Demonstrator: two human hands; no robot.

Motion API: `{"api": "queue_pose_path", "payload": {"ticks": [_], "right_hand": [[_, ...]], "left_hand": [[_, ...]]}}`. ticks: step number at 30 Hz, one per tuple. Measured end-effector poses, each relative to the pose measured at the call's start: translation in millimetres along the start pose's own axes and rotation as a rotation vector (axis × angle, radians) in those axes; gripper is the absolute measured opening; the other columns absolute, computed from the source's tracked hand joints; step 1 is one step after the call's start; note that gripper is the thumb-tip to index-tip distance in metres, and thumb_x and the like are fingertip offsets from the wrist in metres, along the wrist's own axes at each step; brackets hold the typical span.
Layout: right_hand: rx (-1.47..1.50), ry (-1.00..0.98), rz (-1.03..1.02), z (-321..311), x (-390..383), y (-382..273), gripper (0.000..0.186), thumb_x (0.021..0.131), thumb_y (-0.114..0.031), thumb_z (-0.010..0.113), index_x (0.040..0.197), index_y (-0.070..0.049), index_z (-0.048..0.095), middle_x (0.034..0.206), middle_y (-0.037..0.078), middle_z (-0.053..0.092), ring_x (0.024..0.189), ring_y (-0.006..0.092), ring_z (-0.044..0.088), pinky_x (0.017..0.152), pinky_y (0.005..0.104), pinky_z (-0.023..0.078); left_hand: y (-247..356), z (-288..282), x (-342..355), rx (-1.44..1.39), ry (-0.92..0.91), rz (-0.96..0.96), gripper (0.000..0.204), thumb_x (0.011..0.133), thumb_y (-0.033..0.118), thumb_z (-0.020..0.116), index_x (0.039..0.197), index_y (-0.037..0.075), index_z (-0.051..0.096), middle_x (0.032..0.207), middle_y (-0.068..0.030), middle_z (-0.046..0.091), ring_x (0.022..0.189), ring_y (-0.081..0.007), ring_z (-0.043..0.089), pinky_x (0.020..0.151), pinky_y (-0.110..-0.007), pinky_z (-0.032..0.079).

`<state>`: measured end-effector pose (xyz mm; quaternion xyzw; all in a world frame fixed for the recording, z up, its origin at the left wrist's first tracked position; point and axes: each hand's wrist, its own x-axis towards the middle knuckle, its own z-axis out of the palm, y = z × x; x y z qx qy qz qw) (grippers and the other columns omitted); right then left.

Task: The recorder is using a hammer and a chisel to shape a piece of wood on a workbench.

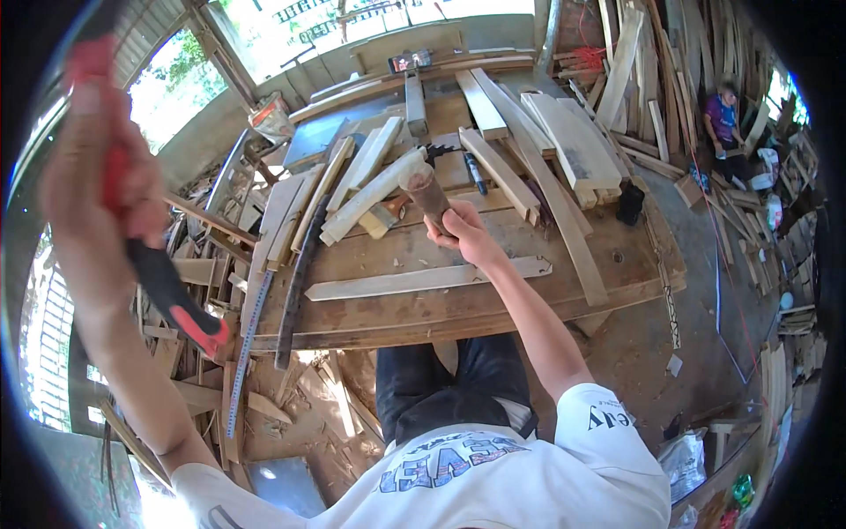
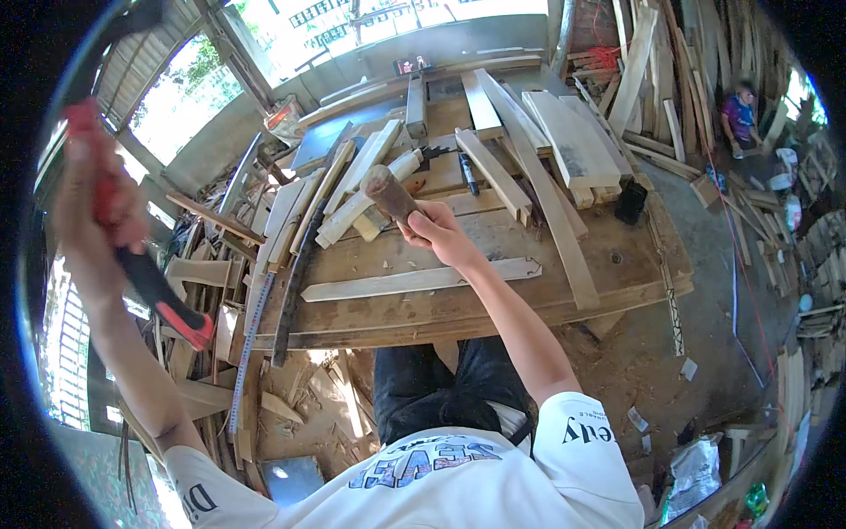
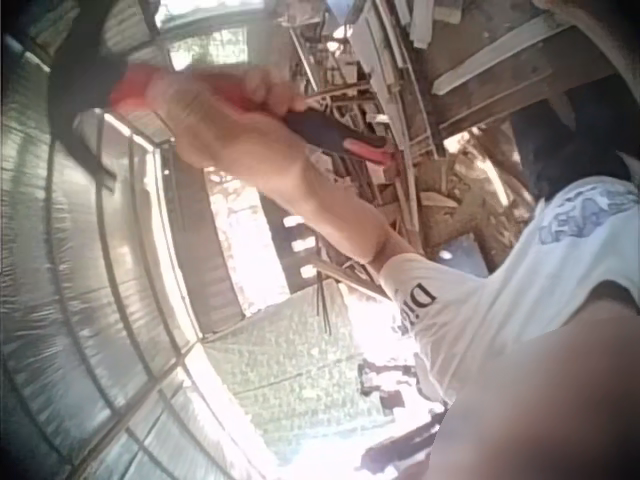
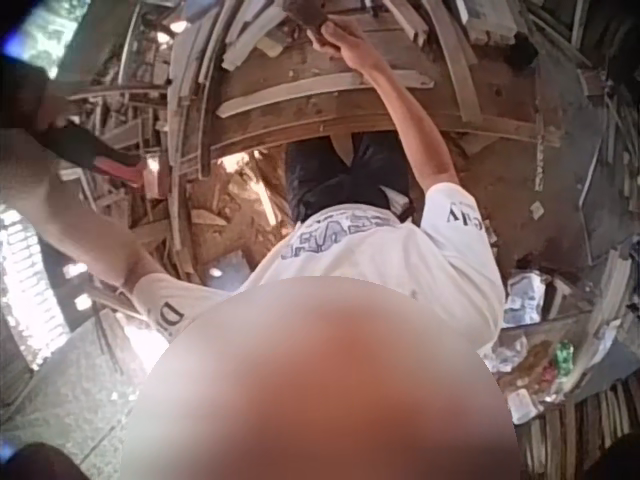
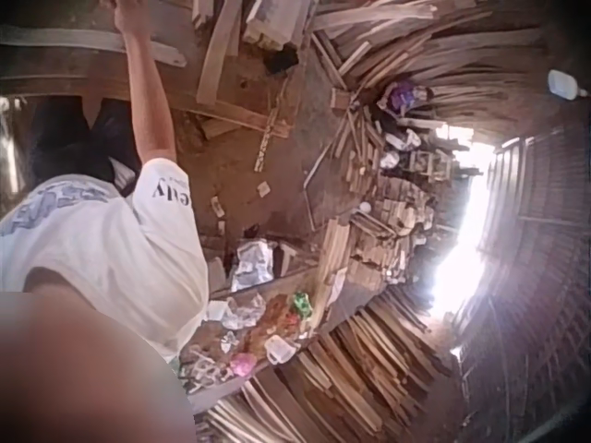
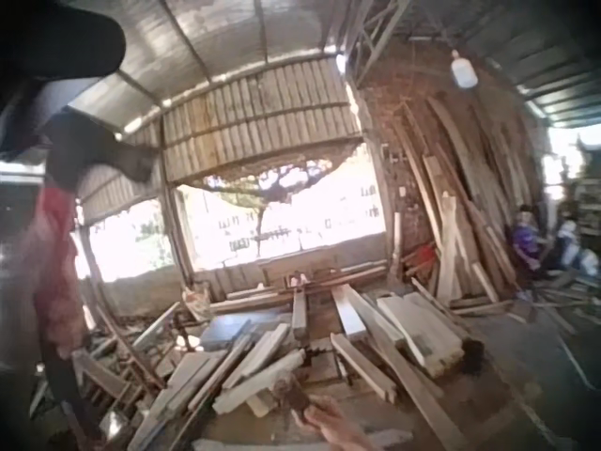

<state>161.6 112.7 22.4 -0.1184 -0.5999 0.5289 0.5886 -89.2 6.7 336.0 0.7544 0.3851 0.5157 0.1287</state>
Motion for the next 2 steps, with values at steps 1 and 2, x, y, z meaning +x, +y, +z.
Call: {"api": "queue_pose_path", "payload": {"ticks": [1,2], "right_hand": [[0.024,-0.008,0.002,-0.7,0.9,-0.1,0.054,0.092,-0.058,0.054,0.084,-0.004,0.055,0.064,-0.003,0.046,0.047,0.0035,0.03,0.049,0.0225,0.024],[0.024,-0.002,0.008,0.1,1.5,1.4,0.054,0.092,-0.058,0.054,0.084,-0.004,0.055,0.064,-0.003,0.046,0.047,0.0035,0.03,0.049,0.0225,0.024]], "left_hand": [[10.5,-7.0,7.0,-0.107,-0.012,0.045,0.039,0.102,0.043,0.043,0.096,0.006,0.053,0.056,0.005,0.033,0.039,-0.0046,0.034,0.036,-0.02,0.025],[12.2,-5.0,7.7,-0.125,0.005,0.035,0.039,0.102,0.043,0.043,0.096,0.006,0.053,0.056,0.005,0.033,0.039,-0.0046,0.034,0.036,-0.02,0.025]]}}
